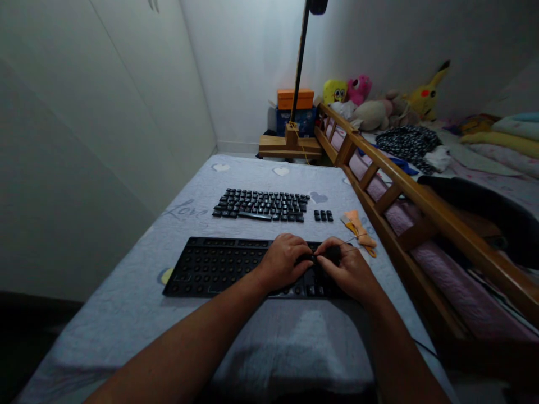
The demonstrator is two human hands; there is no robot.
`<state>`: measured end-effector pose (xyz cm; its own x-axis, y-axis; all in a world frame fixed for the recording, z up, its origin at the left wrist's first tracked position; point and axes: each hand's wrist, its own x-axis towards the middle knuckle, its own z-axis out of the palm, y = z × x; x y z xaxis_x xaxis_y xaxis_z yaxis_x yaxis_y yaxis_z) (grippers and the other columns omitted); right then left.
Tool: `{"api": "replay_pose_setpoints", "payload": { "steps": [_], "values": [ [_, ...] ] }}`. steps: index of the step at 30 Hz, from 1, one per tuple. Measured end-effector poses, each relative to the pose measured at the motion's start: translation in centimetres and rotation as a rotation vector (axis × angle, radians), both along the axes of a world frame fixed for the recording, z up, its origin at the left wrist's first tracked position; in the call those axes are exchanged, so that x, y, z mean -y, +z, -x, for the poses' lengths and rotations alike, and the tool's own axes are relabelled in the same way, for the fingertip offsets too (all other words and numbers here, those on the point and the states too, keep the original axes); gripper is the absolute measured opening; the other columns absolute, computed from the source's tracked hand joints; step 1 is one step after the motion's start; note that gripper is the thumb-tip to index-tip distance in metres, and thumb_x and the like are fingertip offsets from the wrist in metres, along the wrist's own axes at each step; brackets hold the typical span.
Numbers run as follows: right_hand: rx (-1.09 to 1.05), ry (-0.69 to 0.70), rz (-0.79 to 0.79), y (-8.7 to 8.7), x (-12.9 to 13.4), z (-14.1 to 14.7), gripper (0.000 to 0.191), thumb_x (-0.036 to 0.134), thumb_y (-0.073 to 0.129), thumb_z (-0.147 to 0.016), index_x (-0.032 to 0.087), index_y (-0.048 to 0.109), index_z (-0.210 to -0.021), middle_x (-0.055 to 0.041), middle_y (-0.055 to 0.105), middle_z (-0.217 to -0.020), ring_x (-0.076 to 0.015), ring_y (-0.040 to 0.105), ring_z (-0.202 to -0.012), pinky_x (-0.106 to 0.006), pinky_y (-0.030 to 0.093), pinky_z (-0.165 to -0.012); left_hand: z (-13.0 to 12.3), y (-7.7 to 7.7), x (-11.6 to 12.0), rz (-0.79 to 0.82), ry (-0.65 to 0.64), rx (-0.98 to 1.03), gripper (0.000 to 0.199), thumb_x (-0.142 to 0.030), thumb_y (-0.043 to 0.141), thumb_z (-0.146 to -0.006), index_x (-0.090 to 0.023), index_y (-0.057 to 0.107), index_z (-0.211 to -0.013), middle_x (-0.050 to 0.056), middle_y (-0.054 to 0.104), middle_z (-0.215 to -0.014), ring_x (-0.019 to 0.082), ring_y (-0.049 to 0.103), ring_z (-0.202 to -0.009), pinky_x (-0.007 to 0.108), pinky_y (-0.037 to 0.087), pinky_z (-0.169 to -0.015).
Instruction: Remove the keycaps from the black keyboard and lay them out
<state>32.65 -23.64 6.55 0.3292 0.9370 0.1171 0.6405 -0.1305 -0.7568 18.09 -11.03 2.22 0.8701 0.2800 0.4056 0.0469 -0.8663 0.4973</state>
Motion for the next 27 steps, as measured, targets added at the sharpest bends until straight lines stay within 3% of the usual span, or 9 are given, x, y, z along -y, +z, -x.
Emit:
{"api": "replay_pose_setpoints", "payload": {
  "steps": [6,15,20,23,27],
  "values": [
    [0.037,-0.014,-0.021,0.3,0.2,0.3,0.013,0.026,0.055,-0.085,0.019,0.065,-0.082,-0.0018,0.068,-0.079,-0.0178,0.063,-0.077,-0.028,0.045,-0.071,-0.1,-0.2,-0.1,-0.009,0.025,0.013,0.016,-0.031,0.065,-0.086,-0.019,0.068,-0.096,0.006,0.070,-0.097,0.022,0.061,-0.095,0.038,0.044,-0.089],
    [0.113,-0.194,-0.122,0.0,-0.2,0.5,0.018,0.026,0.048,-0.086,0.020,0.061,-0.075,-0.0010,0.063,-0.072,-0.0187,0.059,-0.072,-0.030,0.043,-0.069,0.2,0.3,-0.2,-0.053,0.112,0.054,0.016,-0.031,0.064,-0.086,-0.018,0.068,-0.095,0.006,0.070,-0.097,0.022,0.060,-0.094,0.040,0.043,-0.091],
    [0.251,-0.052,-0.239,-0.3,-0.3,0.0,0.016,0.011,0.044,-0.079,0.020,0.057,-0.078,-0.0064,0.063,-0.095,-0.0234,0.056,-0.095,-0.039,0.042,-0.087,0.1,0.3,-0.1,-0.042,0.145,0.127,0.015,-0.030,0.066,-0.085,-0.019,0.068,-0.095,0.006,0.070,-0.097,0.022,0.060,-0.094,0.039,0.045,-0.090],
    [0.255,0.047,-0.188,-0.5,-0.5,0.0,0.024,0.007,0.043,-0.081,0.020,0.062,-0.090,-0.0063,0.059,-0.093,-0.0217,0.056,-0.092,-0.036,0.045,-0.083,0.0,0.1,-0.1,-0.046,0.145,0.183,0.015,-0.029,0.067,-0.084,-0.018,0.069,-0.094,0.006,0.070,-0.096,0.022,0.060,-0.093,0.039,0.045,-0.088],
    [0.241,0.074,-0.101,-0.8,-0.5,0.1,0.019,0.015,0.051,-0.089,0.021,0.065,-0.100,-0.0053,0.057,-0.094,-0.0202,0.058,-0.088,-0.033,0.046,-0.080,0.0,0.0,-0.2,-0.044,0.137,0.223,0.015,-0.028,0.067,-0.084,-0.019,0.069,-0.096,0.006,0.070,-0.096,0.022,0.061,-0.093,0.039,0.046,-0.088]
  ]
}}
